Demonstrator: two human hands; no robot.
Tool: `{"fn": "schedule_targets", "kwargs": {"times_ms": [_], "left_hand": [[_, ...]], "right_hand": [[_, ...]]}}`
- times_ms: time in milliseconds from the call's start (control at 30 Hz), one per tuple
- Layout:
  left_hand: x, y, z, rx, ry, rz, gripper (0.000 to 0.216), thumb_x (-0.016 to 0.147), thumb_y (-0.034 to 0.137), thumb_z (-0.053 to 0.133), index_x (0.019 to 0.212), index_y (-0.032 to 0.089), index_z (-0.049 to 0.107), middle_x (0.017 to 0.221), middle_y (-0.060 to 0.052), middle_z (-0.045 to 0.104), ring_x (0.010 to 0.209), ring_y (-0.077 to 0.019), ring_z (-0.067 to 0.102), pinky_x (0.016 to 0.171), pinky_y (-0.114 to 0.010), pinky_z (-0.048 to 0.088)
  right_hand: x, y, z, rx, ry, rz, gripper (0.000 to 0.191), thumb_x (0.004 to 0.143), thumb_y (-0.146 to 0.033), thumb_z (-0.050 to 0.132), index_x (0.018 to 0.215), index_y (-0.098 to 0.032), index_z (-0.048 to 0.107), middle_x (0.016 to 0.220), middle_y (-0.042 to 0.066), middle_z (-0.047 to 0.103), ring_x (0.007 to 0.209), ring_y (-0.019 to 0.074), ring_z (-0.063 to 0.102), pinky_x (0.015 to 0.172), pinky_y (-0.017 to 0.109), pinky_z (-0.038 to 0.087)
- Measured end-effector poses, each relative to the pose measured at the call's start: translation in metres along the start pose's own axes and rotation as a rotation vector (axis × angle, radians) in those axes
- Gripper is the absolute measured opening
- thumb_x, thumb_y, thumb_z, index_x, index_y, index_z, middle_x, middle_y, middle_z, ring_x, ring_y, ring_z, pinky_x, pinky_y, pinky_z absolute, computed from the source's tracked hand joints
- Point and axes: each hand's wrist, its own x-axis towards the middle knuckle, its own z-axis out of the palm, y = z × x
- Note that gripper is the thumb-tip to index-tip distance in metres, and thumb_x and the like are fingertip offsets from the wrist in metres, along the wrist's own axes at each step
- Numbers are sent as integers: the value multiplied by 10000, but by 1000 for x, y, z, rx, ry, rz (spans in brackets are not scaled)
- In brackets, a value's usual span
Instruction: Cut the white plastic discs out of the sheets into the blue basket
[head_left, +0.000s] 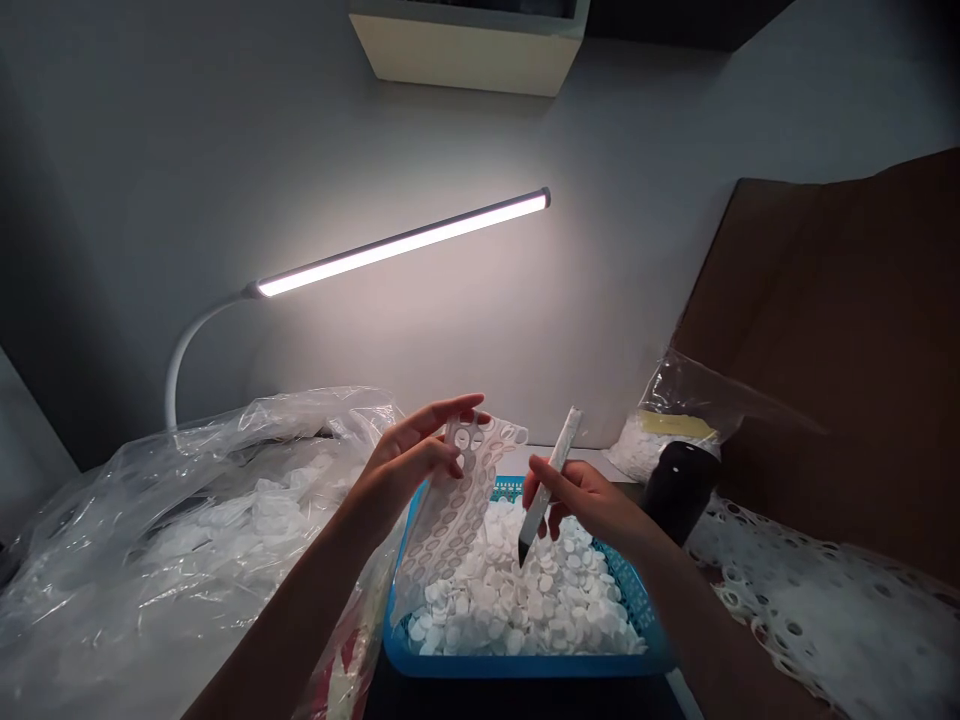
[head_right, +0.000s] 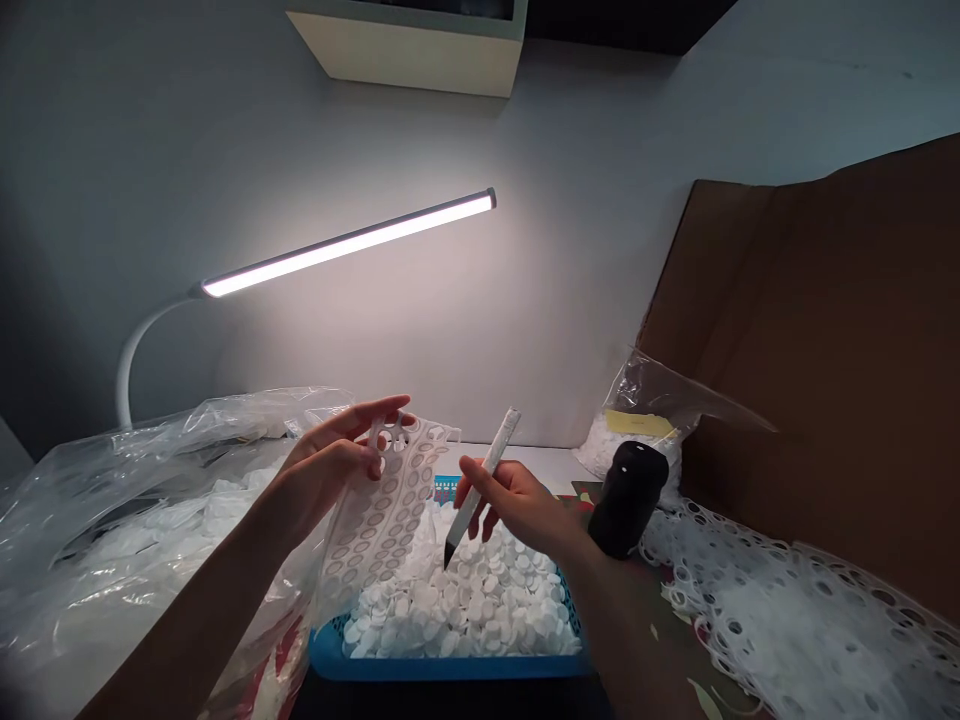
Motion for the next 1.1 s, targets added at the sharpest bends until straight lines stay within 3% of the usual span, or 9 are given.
{"fn": "schedule_targets", "kwargs": {"times_ms": [133,300,433,533,667,800,933,1033,1100], "left_hand": [[-2,1,8,-69,4,-9,380,695,156,569,1031,257,713,951,-14,665,611,-91,440,522,-186,383],[-1,-3,8,25,55,-11,352,695,216,586,1026,252,702,926,-23,655,627,-115,491,535,-211,396],[1,-8,6,111,66,8,345,727,250,590,1062,236,669,866,-20,636,630,-111,521,580,-219,429],[1,-9,6,248,74,46,290,776,296,614,1053,220,655,838,-21,621,764,-148,577,664,-234,453],[-2,-11,8,515,122,153,218,817,316,625,1009,226,675,819,-15,617,770,-156,544,674,-237,425],[-7,-12,10,799,169,266,283,835,338,604,1108,288,661,881,-14,656,663,-160,522,596,-248,372],[-13,-6,7,1208,278,412,408,782,434,656,1160,281,651,827,-52,673,774,-259,571,589,-263,334],[-17,1,4,1209,329,364,488,720,495,700,1147,261,666,787,-69,638,811,-301,562,613,-277,360],[-18,6,2,1114,312,288,534,754,530,653,1232,297,604,937,-79,627,906,-319,558,706,-320,418]], "right_hand": [[-2,-5,14,61,96,-109,500,855,-618,463,789,-148,622,602,-4,588,473,85,549,499,224,467],[-2,-6,21,97,87,-164,436,872,-565,479,1025,-164,556,457,-53,544,381,101,486,428,227,402],[-2,-5,21,110,186,-185,300,889,-474,493,971,-186,506,397,-93,489,319,60,355,373,183,261],[-2,-5,20,108,215,-167,223,877,-402,514,876,-180,530,346,-113,403,313,43,260,367,181,182],[-3,-8,19,92,139,-107,281,869,-417,516,853,-151,604,330,-103,387,315,42,259,372,185,180],[-5,-11,20,85,18,-33,402,861,-463,515,1016,-111,631,321,-86,433,292,50,262,352,189,169],[-7,-13,18,97,-31,-33,420,868,-436,516,1109,-110,627,319,-96,417,294,49,255,361,191,181],[-8,-12,14,109,-38,-50,384,884,-408,515,1104,-120,642,327,-94,415,299,47,258,368,197,175],[-8,-11,13,119,-26,-66,363,892,-405,511,1093,-135,649,328,-97,390,300,51,246,368,203,164]]}}
